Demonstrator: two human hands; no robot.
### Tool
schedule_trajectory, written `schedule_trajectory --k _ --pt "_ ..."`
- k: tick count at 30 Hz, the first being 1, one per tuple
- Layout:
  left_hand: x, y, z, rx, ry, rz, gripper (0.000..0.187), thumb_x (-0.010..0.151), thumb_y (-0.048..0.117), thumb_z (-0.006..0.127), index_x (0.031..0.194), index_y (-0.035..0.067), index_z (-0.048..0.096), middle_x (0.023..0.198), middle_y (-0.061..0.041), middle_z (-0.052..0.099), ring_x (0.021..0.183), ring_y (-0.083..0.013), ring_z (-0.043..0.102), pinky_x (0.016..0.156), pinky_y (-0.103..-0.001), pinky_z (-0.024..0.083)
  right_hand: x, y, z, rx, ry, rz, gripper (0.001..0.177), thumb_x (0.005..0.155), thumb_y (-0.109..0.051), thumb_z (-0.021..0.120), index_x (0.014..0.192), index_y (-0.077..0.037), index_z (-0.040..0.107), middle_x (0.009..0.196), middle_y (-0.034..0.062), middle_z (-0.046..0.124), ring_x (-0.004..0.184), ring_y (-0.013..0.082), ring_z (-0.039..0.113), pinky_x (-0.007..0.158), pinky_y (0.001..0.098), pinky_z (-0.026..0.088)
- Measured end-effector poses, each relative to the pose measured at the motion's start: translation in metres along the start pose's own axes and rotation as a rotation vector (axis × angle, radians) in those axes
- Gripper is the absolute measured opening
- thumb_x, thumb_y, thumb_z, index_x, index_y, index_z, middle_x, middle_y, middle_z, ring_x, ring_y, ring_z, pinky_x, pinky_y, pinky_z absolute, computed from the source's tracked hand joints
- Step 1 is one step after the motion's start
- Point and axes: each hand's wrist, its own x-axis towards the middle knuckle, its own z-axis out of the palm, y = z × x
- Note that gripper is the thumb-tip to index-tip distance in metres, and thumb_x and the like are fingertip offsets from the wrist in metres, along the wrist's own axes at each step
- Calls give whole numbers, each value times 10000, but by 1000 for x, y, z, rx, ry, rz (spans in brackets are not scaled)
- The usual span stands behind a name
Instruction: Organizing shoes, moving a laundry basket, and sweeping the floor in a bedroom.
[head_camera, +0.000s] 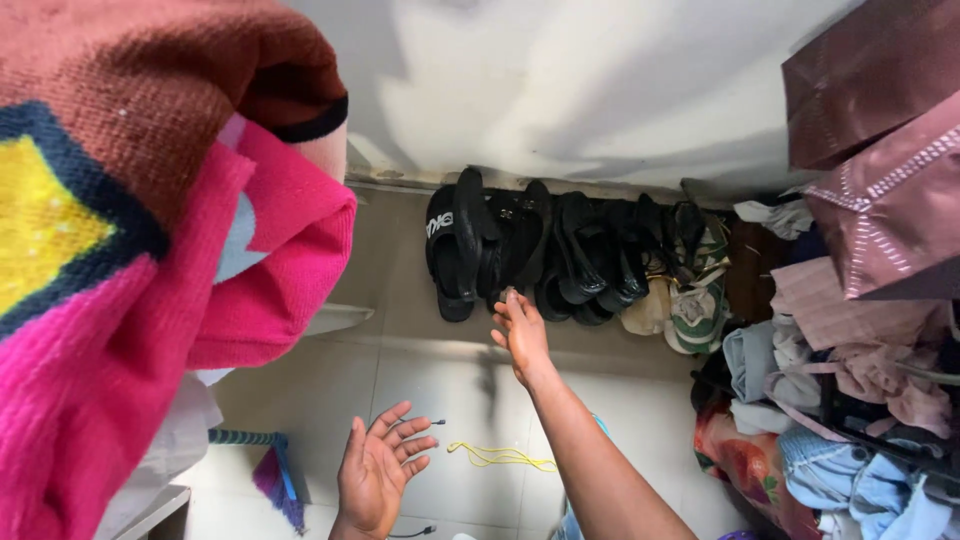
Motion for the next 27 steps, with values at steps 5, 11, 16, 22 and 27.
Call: schedule_trajectory --k 5,11,16,22,27 --pt "-1 -6 5 -11 -2 1 815 957 682 291 1398 39 525 1206 -176 685 1014 -280 656 845 -412 502 -10 -18 0 21 -10 -13 636 994 -543 498 1489 -147 452 1335 81 646 1203 208 614 932 401 540" --pt "-10 -6 13 -44 -35 4 850 953 708 271 1408 34 519 1216 -192 677 1006 -294 647 846 -416 485 -26 -37 -5 178 -99 -39 797 963 -645 425 1545 -103 378 1463 170 563 1333 300 551 1050 479 466" --pt "-38 20 41 -128 -94 40 924 928 764 289 1434 20 498 1243 -209 640 1031 -314 623 898 -436 483 -78 -70 -7 367 -260 -98 974 918 -767 356 1582 -59 270 1576 264 428 1450 397 445 1140 531 394" --pt "-84 64 62 -174 -74 91 984 894 814 301 1442 20 492 1245 -201 613 1062 -311 583 915 -439 464 -153 -99 1 549 -360 -131 1046 889 -812 325 1599 -47 245 1598 282 384 1482 414 381 1186 547 313" --pt "-130 98 56 -188 -106 132 954 892 816 300 1425 53 504 1249 -183 618 1070 -307 592 932 -437 455 -235 -122 24 534 -447 -97 1044 884 -821 310 1598 -62 256 1628 252 355 1515 393 328 1219 516 247"
